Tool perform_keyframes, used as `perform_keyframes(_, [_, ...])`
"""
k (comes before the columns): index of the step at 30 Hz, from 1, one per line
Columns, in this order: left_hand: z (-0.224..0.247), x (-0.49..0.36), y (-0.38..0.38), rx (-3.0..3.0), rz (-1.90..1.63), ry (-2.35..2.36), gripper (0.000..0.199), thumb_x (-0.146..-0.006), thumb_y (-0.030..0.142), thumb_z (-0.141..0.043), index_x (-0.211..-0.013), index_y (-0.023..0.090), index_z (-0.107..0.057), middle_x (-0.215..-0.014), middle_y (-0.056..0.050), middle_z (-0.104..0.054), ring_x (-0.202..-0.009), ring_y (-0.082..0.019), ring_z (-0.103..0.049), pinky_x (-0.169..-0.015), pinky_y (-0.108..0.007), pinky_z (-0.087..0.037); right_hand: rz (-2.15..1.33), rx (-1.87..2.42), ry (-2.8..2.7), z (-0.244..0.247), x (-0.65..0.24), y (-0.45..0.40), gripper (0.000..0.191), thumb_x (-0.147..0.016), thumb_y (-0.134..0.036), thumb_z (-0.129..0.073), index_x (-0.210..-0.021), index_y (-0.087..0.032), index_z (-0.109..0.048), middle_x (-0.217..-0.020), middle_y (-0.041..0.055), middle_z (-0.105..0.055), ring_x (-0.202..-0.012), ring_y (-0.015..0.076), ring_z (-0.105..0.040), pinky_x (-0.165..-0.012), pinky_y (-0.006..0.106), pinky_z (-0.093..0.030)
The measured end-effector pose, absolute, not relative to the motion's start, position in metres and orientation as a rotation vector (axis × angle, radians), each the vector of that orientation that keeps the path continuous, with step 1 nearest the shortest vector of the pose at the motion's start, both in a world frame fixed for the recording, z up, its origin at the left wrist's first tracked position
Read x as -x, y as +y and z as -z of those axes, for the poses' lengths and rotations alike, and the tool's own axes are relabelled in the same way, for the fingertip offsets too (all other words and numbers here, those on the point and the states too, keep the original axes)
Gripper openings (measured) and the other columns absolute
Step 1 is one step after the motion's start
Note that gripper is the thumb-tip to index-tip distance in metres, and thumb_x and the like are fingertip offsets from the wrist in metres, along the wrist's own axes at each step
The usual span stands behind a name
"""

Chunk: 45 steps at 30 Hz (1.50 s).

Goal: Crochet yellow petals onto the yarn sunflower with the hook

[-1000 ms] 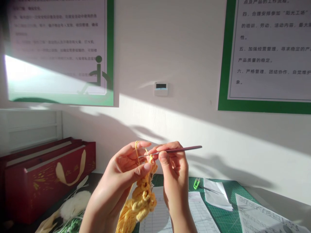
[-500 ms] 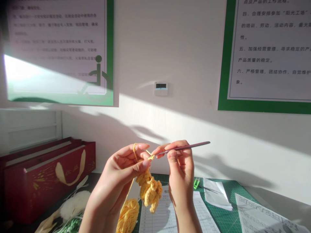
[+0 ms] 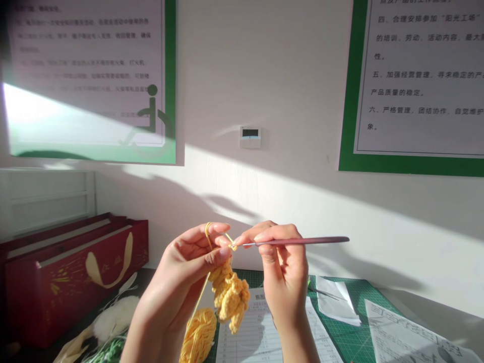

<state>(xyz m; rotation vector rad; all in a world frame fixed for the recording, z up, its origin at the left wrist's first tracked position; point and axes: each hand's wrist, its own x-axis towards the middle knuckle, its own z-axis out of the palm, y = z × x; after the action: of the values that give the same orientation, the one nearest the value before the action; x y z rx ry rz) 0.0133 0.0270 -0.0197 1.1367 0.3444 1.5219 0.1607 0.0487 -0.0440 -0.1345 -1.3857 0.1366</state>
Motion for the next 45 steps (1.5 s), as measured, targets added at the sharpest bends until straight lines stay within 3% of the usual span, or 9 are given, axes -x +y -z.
perform_keyframes(9, [0.022,-0.011,0.031,-1.138,-1.48,0.33,0.037,-0.066,0.016,-0.099,-0.099,0.016,-0.082,-0.074,-0.002,-0.071,-0.066,-0.01,-0.059,-0.064,-0.02,-0.047,0.389,0.149,-1.551,0.044,-0.168,0.045,0.027,-0.099,-0.005,-0.054,-0.115,-0.025,-0.063,-0.104,0.0053,-0.079,-0.092,0.0224,-0.071,-0.08,0.047,-0.057])
perform_keyframes(14, [0.022,-0.01,0.033,-1.094,-1.327,0.263,0.047,-0.065,0.012,-0.098,-0.107,0.024,-0.081,-0.077,-0.001,-0.071,-0.068,-0.012,-0.062,-0.07,-0.025,-0.049,0.505,0.144,-1.582,0.047,-0.164,0.045,0.03,-0.099,-0.009,-0.053,-0.121,-0.027,-0.064,-0.103,0.0045,-0.076,-0.093,0.0225,-0.069,-0.078,0.046,-0.057])
perform_keyframes(21, [0.018,-0.014,0.025,-1.023,-1.436,0.278,0.047,-0.061,0.011,-0.099,-0.103,0.018,-0.079,-0.072,-0.001,-0.073,-0.066,-0.014,-0.067,-0.07,-0.025,-0.054,0.299,0.202,-1.45,0.054,-0.156,0.055,0.025,-0.09,-0.009,-0.068,-0.107,-0.029,-0.067,-0.101,0.0023,-0.069,-0.094,0.0221,-0.066,-0.077,0.042,-0.056])
perform_keyframes(25, [0.016,-0.018,0.019,-1.036,-1.517,0.261,0.045,-0.064,0.011,-0.098,-0.103,0.016,-0.076,-0.073,-0.001,-0.075,-0.063,-0.016,-0.071,-0.067,-0.027,-0.057,0.513,0.236,-1.458,0.055,-0.154,0.06,0.036,-0.088,-0.006,-0.065,-0.112,-0.034,-0.067,-0.092,0.0011,-0.069,-0.08,0.021,-0.065,-0.066,0.039,-0.054])
perform_keyframes(29, [0.018,-0.017,0.016,-1.137,-1.604,0.308,0.043,-0.069,0.012,-0.095,-0.108,0.018,-0.077,-0.075,-0.002,-0.075,-0.068,-0.016,-0.068,-0.065,-0.025,-0.055,0.663,0.258,-1.439,0.051,-0.15,0.056,0.041,-0.087,-0.005,-0.065,-0.12,-0.03,-0.066,-0.092,0.0038,-0.073,-0.078,0.0218,-0.068,-0.067,0.041,-0.056])
perform_keyframes(34, [0.019,-0.013,0.019,-1.233,-1.692,0.408,0.043,-0.07,0.019,-0.097,-0.111,0.02,-0.081,-0.073,-0.001,-0.071,-0.07,-0.014,-0.062,-0.065,-0.022,-0.051,0.348,0.248,-1.398,0.052,-0.149,0.048,0.024,-0.094,-0.009,-0.06,-0.109,-0.025,-0.068,-0.083,0.0033,-0.071,-0.076,0.022,-0.066,-0.069,0.042,-0.054])
perform_keyframes(39, [0.016,-0.01,0.02,-1.232,-1.633,0.387,0.036,-0.069,0.021,-0.097,-0.101,0.017,-0.081,-0.071,-0.002,-0.071,-0.062,-0.012,-0.058,-0.056,-0.02,-0.046,-0.054,0.304,-1.195,0.048,-0.149,0.043,0.01,-0.102,-0.021,-0.057,-0.098,-0.024,-0.065,-0.08,0.0008,-0.065,-0.067,0.0156,-0.062,-0.063,0.032,-0.052])
perform_keyframes(45, [0.016,-0.011,0.023,-1.189,-1.596,0.345,0.03,-0.068,0.018,-0.097,-0.093,0.014,-0.082,-0.07,-0.002,-0.071,-0.064,-0.011,-0.06,-0.06,-0.019,-0.047,-0.696,0.297,-1.134,0.04,-0.145,0.05,0.032,-0.099,-0.042,-0.064,-0.075,-0.022,-0.057,-0.066,-0.0018,-0.055,-0.062,0.0143,-0.052,-0.059,0.028,-0.048])
